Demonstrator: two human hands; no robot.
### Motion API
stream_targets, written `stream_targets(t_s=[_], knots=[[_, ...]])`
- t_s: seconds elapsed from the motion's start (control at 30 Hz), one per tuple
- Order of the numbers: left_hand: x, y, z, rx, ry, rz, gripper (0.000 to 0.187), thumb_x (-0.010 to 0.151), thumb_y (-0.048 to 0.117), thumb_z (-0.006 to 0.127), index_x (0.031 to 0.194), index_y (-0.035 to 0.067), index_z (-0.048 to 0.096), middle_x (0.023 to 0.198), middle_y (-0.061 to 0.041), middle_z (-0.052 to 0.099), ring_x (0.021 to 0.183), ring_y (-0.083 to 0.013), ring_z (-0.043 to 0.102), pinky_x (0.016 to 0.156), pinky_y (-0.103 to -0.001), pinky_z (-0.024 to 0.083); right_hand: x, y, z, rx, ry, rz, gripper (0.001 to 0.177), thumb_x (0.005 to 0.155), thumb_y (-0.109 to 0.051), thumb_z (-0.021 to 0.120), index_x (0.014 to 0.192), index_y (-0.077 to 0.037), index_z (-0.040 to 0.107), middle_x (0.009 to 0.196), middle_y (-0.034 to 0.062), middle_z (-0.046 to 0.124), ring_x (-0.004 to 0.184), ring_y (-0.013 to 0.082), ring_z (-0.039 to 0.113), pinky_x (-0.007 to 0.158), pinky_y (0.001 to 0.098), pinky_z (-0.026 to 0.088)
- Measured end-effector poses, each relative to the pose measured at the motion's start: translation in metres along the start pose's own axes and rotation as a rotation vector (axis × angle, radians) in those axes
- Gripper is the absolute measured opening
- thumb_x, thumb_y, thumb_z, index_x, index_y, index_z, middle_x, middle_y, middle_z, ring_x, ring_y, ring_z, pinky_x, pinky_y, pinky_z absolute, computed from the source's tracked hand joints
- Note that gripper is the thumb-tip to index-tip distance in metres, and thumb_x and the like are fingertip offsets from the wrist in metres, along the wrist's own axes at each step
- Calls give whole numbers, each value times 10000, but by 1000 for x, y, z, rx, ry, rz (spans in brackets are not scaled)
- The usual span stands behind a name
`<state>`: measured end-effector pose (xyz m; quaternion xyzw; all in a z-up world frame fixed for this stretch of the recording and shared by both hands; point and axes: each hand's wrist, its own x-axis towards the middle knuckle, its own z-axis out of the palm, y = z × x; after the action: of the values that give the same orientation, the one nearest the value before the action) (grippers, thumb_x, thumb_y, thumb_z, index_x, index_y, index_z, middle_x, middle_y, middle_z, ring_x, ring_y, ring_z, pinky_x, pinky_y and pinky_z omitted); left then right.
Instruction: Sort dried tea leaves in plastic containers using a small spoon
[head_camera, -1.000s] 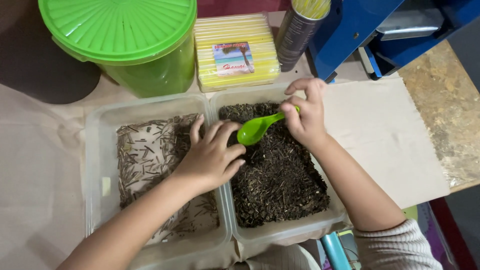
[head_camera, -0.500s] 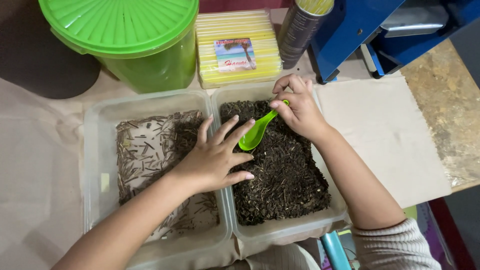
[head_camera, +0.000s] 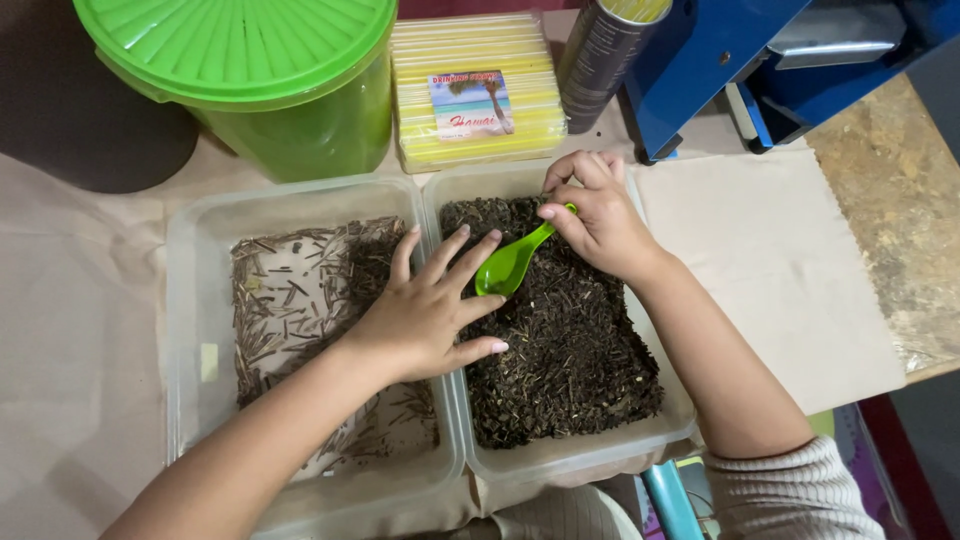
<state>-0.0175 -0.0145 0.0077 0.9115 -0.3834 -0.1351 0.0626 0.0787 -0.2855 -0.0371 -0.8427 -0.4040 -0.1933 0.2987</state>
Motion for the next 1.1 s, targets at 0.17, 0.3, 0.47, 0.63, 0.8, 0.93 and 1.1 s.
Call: stream_targets(t_s=[0.17,0.3,0.47,0.63,0.8,0.93,1.1], knots=[[0,-1,1,-6,20,-11,622,960,642,349,1340,221,604,1656,-178,132,1509,-428,124,1114,-754,9,-2,1,7,6,1,54,374,1085,-346,573,787,-122,599,1034,58,582,985,292,576,958,432,316],[0,-2,7,21,75,-17,641,960,638,371,1366,184,572,1650,-196,148,1506,-429,140,1115,-748,23,-1,-5,7,-11,-5,122,352,1091,-320,569,806,-116,607,1030,51,583,976,293,593,949,454,326],[0,-7,15,14,206,10,585,957,585,454,1354,169,558,1640,-200,164,1486,-426,180,1105,-744,40,-1,-6,6,-48,16,174,374,1104,-333,545,796,-130,605,1037,33,578,1018,265,591,958,437,293],[4,-18,19,21,365,74,505,945,504,548,1357,212,550,1635,-177,200,1463,-418,230,1093,-750,86,6,-14,-2,-13,64,222,389,1119,-322,522,806,-112,617,1053,36,581,1054,269,592,968,435,283],[-12,-20,-24,-67,838,38,495,996,619,381,1368,302,459,1572,-127,420,1405,-374,462,1161,-742,215,28,-35,-11,25,89,199,346,1061,-232,613,785,-47,711,1092,88,594,1058,230,574,916,426,313],[-34,-24,-48,-199,882,-35,498,954,606,430,1273,249,568,1575,-175,383,1434,-435,394,1188,-697,116,58,-63,6,35,138,168,337,1013,-355,639,835,-103,774,1142,47,628,1133,240,526,998,449,232],[-54,-23,-60,-218,884,-127,573,963,601,399,1220,172,680,1567,-145,359,1439,-389,357,1151,-651,126,81,-96,34,-217,425,-323,736,871,-784,441,1069,-113,668,1016,14,663,944,202,582,1037,403,253]])
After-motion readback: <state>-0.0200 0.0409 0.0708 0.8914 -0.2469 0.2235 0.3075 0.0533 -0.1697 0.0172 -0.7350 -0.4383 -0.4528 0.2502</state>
